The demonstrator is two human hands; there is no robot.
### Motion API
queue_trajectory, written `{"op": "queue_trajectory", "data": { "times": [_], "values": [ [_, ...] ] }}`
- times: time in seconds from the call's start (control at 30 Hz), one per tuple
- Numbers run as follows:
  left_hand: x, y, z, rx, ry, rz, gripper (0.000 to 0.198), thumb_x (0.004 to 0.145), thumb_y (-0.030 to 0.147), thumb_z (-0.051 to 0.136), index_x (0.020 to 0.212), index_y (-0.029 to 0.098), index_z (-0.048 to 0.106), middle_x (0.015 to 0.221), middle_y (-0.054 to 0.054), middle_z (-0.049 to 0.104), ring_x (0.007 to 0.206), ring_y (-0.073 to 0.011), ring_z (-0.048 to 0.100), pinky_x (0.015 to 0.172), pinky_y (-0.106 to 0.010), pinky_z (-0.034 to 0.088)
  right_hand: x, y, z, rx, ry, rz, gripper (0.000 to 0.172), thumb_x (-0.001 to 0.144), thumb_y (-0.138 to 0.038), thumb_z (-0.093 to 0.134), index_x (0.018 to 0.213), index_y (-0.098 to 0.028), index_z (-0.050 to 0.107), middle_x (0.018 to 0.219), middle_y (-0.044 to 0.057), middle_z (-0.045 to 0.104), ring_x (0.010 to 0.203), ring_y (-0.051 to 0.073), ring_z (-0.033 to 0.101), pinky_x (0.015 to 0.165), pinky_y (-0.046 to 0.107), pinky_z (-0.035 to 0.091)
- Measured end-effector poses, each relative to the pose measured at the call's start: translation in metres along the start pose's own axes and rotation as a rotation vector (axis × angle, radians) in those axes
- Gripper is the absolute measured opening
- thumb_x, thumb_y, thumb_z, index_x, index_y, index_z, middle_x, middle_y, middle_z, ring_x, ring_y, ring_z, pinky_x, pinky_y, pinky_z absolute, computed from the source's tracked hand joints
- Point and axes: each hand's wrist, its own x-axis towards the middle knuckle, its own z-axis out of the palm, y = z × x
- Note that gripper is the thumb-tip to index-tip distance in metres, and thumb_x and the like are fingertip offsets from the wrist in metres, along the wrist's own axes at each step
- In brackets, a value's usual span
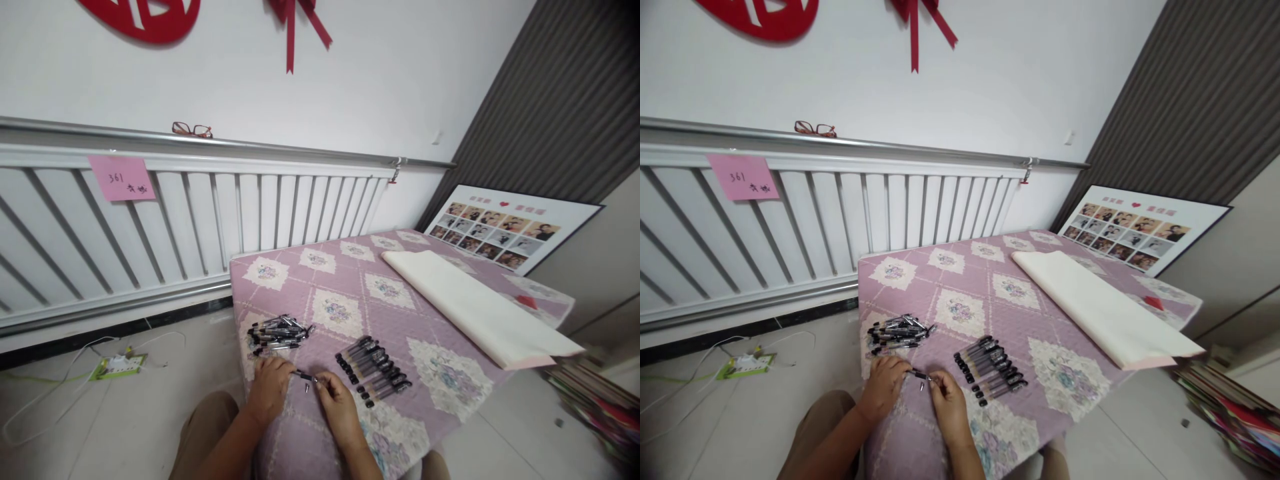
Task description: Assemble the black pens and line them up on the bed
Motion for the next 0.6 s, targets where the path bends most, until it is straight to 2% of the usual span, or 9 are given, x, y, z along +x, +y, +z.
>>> {"op": "queue_trajectory", "data": {
  "times": [0.6],
  "values": [
    [-0.0002,-0.0019,0.0013,-0.024,-0.022,0.009,0.029,0.091,0.02,0.038,0.105,0.029,0.062,0.104,-0.001,0.062,0.102,-0.0198,0.049,0.095,-0.039,0.029,0.0009,0.0031,-0.0005,0.006,-0.007,0.004,0.022,0.079,-0.039,0.059,0.087,-0.019,0.067,0.081,0.005,0.069,0.077,0.02,0.062,0.073,0.027,0.048]
  ]
}}
